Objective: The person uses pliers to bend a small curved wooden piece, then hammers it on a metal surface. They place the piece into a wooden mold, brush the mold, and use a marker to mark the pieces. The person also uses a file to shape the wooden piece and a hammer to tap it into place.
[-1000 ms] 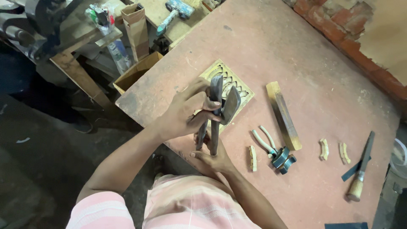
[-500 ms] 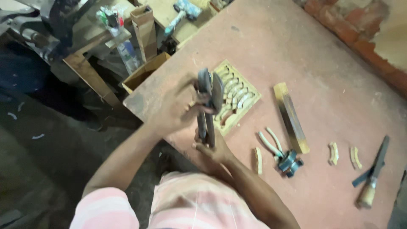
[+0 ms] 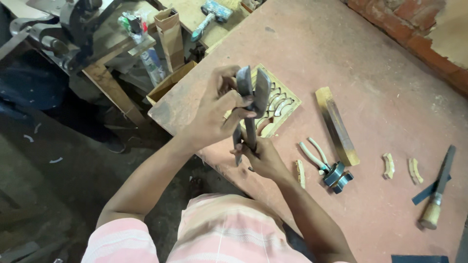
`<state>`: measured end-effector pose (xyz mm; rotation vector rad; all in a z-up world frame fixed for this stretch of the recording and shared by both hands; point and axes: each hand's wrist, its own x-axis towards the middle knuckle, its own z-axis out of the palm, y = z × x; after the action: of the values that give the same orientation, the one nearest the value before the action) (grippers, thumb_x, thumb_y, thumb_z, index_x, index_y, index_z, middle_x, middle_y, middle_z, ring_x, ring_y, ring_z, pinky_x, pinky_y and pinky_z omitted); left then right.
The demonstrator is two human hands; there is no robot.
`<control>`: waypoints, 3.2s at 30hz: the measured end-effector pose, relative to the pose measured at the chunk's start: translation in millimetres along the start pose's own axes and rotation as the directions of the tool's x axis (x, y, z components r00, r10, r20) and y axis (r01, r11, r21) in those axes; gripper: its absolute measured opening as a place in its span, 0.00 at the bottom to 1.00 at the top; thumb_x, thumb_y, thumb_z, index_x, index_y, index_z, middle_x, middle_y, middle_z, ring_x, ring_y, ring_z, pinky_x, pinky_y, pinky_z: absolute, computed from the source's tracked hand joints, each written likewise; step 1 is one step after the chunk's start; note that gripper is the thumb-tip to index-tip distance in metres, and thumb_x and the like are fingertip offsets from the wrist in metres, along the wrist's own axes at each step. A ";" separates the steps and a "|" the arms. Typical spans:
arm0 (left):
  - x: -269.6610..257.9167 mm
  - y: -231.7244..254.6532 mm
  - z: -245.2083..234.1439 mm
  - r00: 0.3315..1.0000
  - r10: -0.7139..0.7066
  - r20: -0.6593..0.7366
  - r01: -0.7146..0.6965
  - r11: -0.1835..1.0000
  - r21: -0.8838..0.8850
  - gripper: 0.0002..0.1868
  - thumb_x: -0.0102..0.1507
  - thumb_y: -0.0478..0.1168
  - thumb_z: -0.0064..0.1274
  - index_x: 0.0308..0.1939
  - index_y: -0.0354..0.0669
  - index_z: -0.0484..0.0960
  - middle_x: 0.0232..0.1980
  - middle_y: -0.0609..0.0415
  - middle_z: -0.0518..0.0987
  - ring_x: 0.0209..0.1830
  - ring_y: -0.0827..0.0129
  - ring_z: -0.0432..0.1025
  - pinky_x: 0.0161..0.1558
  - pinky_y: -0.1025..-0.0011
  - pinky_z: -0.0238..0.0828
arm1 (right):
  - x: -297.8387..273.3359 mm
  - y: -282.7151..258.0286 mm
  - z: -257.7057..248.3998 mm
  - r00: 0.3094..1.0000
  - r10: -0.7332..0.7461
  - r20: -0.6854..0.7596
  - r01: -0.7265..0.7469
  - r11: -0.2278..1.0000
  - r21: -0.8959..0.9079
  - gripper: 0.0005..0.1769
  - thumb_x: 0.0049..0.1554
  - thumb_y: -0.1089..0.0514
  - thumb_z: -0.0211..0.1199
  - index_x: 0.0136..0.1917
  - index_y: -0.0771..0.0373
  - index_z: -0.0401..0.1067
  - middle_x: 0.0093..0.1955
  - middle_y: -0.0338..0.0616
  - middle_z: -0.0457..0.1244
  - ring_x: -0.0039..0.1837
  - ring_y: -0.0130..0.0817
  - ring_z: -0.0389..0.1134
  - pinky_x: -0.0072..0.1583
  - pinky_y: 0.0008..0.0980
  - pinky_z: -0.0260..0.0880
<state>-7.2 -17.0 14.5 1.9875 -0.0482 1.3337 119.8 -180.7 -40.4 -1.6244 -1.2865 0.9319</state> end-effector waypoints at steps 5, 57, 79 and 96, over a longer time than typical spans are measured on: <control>-4.0 8.5 10.0 1.000 -0.002 0.006 0.002 0.998 -0.066 0.14 0.64 0.24 0.64 0.44 0.39 0.74 0.63 0.42 0.67 0.55 0.58 0.75 0.52 0.65 0.78 | -7.2 -5.9 -15.5 0.993 0.047 0.108 -0.046 0.999 -0.011 0.05 0.65 0.69 0.57 0.55 0.70 0.71 0.41 0.43 0.70 0.48 0.30 0.73 0.51 0.31 0.74; 17.7 -65.8 24.1 0.998 -0.011 0.065 0.035 0.923 -0.382 0.20 0.61 0.22 0.67 0.39 0.41 0.69 0.62 0.48 0.60 0.48 0.72 0.63 0.51 0.77 0.68 | 0.3 27.8 30.8 0.915 0.152 -0.375 -0.067 0.971 0.231 0.07 0.68 0.64 0.54 0.51 0.72 0.69 0.35 0.45 0.63 0.40 0.34 0.70 0.44 0.33 0.71; 14.1 -59.6 37.8 0.997 -0.065 0.038 0.075 0.887 -0.455 0.10 0.65 0.25 0.60 0.42 0.35 0.74 0.62 0.47 0.63 0.54 0.69 0.68 0.53 0.71 0.73 | 9.4 -2.7 31.6 0.789 -0.129 -0.601 0.007 0.980 -0.201 0.13 0.60 0.64 0.60 0.58 0.68 0.73 0.33 0.47 0.60 0.33 0.28 0.59 0.38 0.34 0.62; 10.8 -63.3 41.9 0.998 -0.066 -0.009 0.058 0.935 -0.350 0.12 0.63 0.26 0.65 0.38 0.35 0.74 0.59 0.46 0.65 0.53 0.66 0.67 0.53 0.72 0.70 | 11.3 17.7 27.3 0.803 -0.203 -0.560 0.137 0.978 -0.158 0.13 0.62 0.67 0.59 0.61 0.66 0.72 0.39 0.43 0.63 0.39 0.26 0.64 0.43 0.32 0.66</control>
<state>56.5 8.7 -19.4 1.6606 -0.1983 1.2103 103.2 -167.2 -67.4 -1.6644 -1.0386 0.2169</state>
